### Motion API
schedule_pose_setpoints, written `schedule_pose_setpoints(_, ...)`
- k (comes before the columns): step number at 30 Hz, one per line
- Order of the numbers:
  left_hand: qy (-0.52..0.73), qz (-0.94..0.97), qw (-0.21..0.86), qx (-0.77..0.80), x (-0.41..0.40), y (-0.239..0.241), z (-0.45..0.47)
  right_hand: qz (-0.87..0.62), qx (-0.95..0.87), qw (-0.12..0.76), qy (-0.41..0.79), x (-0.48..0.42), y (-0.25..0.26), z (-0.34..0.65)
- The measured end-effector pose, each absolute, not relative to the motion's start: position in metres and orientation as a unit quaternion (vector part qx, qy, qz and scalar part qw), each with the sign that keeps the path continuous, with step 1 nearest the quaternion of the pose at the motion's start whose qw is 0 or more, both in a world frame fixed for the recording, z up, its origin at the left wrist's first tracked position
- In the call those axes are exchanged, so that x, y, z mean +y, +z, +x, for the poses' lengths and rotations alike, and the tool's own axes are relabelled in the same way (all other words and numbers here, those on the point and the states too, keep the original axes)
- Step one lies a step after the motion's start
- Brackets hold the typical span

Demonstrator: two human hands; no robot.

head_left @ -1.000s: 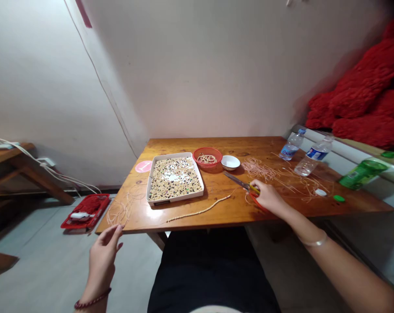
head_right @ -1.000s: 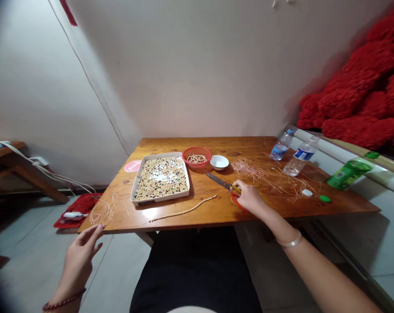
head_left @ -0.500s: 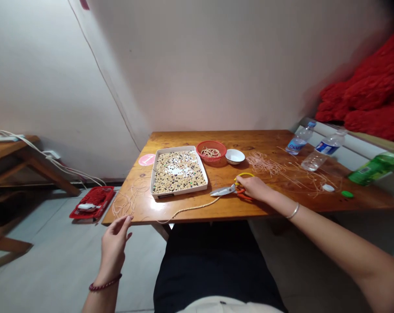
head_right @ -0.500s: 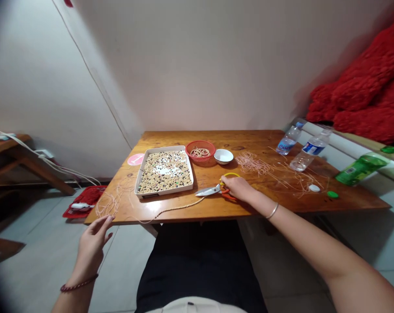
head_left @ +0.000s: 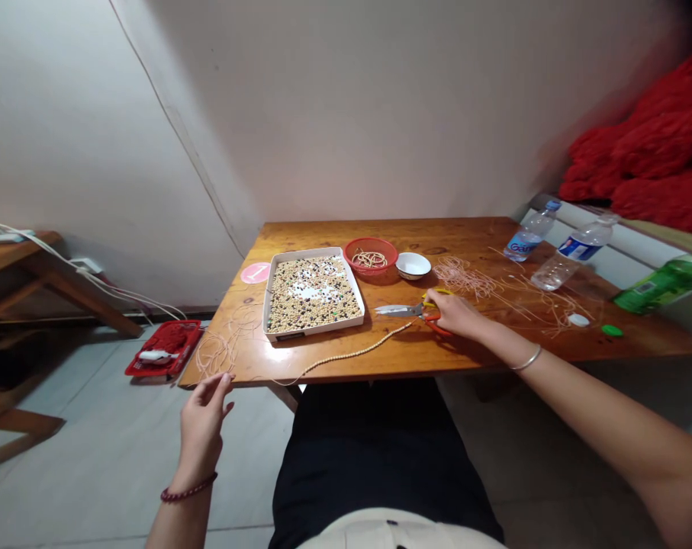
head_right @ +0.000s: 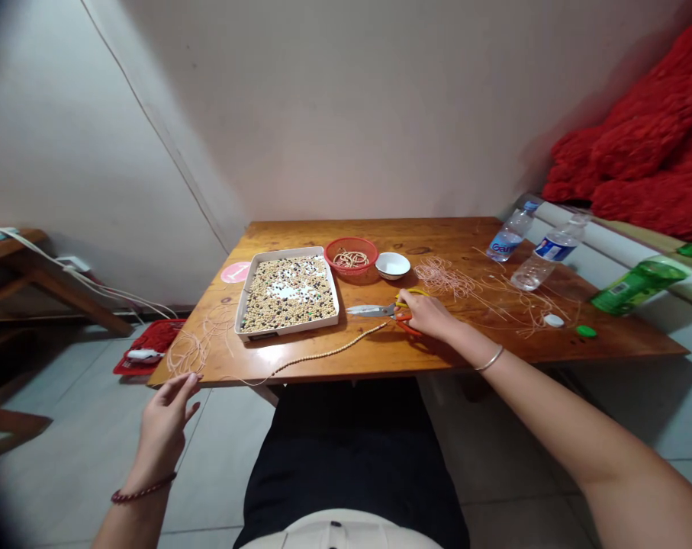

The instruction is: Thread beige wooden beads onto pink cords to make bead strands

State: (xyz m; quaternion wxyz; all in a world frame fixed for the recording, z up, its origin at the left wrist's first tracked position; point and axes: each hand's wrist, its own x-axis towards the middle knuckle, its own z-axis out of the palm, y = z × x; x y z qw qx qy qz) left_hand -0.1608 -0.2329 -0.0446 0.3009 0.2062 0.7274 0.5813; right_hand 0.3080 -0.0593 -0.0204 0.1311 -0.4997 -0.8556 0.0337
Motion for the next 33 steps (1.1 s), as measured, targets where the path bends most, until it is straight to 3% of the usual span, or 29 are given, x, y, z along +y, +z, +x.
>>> schedule_pose_setpoints(6, 0.582, 0.211, 0.303, 0.724, -0.233, -0.048, -0.163, -0.450, -0.889, 0.074, 0.032, -0.059, -0.027, 0.302)
schedule_pose_setpoints(16, 0.592, 0.229, 0.298, 0.713, -0.236, -0.043, -0.157, -0.462, -0.878, 0.092, 0.079, -0.057, -0.031, 0.301)
schedule_pose_setpoints(25, 0.592, 0.228, 0.294, 0.715, -0.234, -0.045, -0.161, -0.490, -0.837, 0.210, 0.121, -0.038, -0.015, 0.314)
schedule_pose_setpoints(33, 0.572, 0.260, 0.329, 0.705, -0.231, -0.050, -0.152, -0.498, -0.811, 0.295, 0.087, -0.027, 0.013, 0.323)
